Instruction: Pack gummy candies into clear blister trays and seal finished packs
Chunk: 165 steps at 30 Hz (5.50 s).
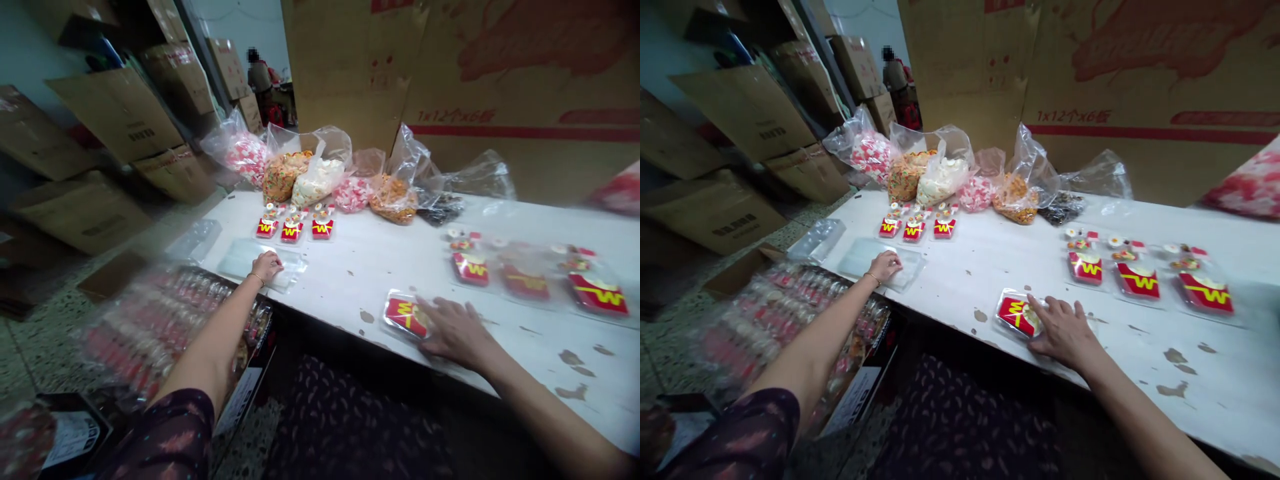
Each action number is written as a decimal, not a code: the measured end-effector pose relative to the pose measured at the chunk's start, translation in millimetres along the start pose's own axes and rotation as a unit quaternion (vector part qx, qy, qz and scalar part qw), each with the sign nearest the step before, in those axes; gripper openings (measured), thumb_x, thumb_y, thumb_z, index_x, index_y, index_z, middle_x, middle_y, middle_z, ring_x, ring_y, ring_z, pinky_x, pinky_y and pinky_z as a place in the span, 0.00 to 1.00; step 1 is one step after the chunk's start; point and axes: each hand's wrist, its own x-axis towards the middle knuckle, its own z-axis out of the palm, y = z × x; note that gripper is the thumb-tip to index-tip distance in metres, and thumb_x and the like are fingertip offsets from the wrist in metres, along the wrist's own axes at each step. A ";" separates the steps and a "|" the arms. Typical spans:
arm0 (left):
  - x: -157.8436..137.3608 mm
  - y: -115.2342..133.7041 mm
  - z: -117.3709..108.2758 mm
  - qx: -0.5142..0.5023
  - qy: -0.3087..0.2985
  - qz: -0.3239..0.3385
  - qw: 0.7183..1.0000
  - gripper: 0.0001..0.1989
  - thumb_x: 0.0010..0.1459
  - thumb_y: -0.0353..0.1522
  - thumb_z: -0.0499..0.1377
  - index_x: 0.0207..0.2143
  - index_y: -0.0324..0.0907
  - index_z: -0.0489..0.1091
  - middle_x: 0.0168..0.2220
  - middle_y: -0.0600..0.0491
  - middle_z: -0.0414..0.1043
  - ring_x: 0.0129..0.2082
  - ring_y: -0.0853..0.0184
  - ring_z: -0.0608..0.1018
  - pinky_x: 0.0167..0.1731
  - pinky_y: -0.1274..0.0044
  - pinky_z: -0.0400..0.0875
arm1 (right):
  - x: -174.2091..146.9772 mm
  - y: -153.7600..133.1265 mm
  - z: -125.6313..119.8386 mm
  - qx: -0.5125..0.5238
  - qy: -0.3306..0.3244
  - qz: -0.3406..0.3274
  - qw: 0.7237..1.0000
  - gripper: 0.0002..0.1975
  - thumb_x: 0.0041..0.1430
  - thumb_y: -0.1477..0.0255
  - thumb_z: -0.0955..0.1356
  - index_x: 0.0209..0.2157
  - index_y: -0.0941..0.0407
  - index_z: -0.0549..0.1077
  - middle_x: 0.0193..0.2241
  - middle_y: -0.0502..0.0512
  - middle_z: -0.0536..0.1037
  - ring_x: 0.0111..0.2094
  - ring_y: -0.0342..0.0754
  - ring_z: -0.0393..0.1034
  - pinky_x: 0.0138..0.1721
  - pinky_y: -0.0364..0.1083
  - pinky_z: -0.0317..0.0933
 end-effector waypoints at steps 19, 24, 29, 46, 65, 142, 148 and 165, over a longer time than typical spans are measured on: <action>-74.4 221.7 83.2 -0.236 0.002 0.291 0.927 0.06 0.51 0.31 0.55 0.23 0.41 0.65 0.26 0.53 0.65 0.31 0.68 0.67 0.35 0.74 0.63 | -26.0 4.4 -11.5 0.005 0.049 0.112 0.992 0.43 0.41 0.50 0.66 0.57 0.54 0.53 0.46 0.65 0.64 0.45 0.61 0.57 0.47 0.57 0.46; -83.3 229.8 86.6 -0.283 0.028 0.239 0.928 0.07 0.52 0.31 0.54 0.23 0.41 0.64 0.26 0.54 0.63 0.29 0.70 0.67 0.32 0.77 0.65 | -17.1 -11.5 -11.3 0.013 0.034 0.090 0.995 0.44 0.38 0.52 0.68 0.56 0.56 0.55 0.46 0.65 0.64 0.44 0.60 0.57 0.46 0.55 0.48; -76.9 228.9 91.3 -0.277 0.021 0.157 0.948 0.06 0.49 0.32 0.57 0.30 0.38 0.67 0.39 0.48 0.62 0.31 0.70 0.69 0.31 0.77 0.67 | -12.1 -24.6 -9.8 0.018 0.019 0.071 0.997 0.44 0.39 0.52 0.67 0.56 0.57 0.54 0.45 0.65 0.64 0.43 0.60 0.57 0.44 0.53 0.49; -56.1 231.3 87.1 -0.131 0.015 0.002 0.991 0.07 0.53 0.30 0.52 0.26 0.38 0.68 0.31 0.49 0.69 0.34 0.67 0.70 0.37 0.76 0.64 | 0.7 -27.0 -10.1 -0.025 0.013 -0.109 0.994 0.44 0.38 0.53 0.68 0.56 0.56 0.55 0.46 0.65 0.63 0.43 0.59 0.58 0.49 0.55 0.44; -30.0 225.1 45.9 -0.030 -0.267 0.291 0.918 0.06 0.44 0.27 0.60 0.29 0.43 0.72 0.39 0.54 0.57 0.34 0.70 0.67 0.38 0.77 0.63 | 34.1 -12.6 -8.1 0.077 -0.039 -0.152 0.985 0.52 0.34 0.51 0.70 0.58 0.62 0.52 0.53 0.69 0.61 0.54 0.64 0.52 0.53 0.58 0.44; -49.2 -66.1 -46.7 0.155 -0.043 0.024 0.987 0.40 0.42 0.49 0.54 0.58 0.47 0.51 0.52 0.46 0.59 0.51 0.54 0.62 0.49 0.67 0.56 | 275.5 -142.9 -22.8 0.092 0.080 -0.138 0.983 0.32 0.53 0.49 0.55 0.57 0.50 0.54 0.56 0.58 0.58 0.58 0.60 0.42 0.53 0.67 0.33; -46.3 -47.6 -41.0 0.164 -0.054 0.052 0.984 0.41 0.42 0.50 0.54 0.58 0.47 0.50 0.52 0.43 0.57 0.52 0.53 0.61 0.48 0.67 0.55 | 188.0 -88.6 -14.7 0.110 0.079 -0.096 0.986 0.32 0.53 0.49 0.56 0.56 0.49 0.55 0.56 0.56 0.60 0.58 0.59 0.45 0.54 0.67 0.30; -42.4 -55.0 -34.2 0.136 -0.082 0.022 0.987 0.48 0.33 0.52 0.60 0.58 0.52 0.49 0.55 0.46 0.55 0.54 0.52 0.58 0.52 0.64 0.47 | 225.8 -80.6 -33.6 0.070 0.180 -0.217 0.957 0.21 0.58 0.67 0.57 0.53 0.55 0.62 0.52 0.57 0.65 0.53 0.50 0.58 0.51 0.51 0.54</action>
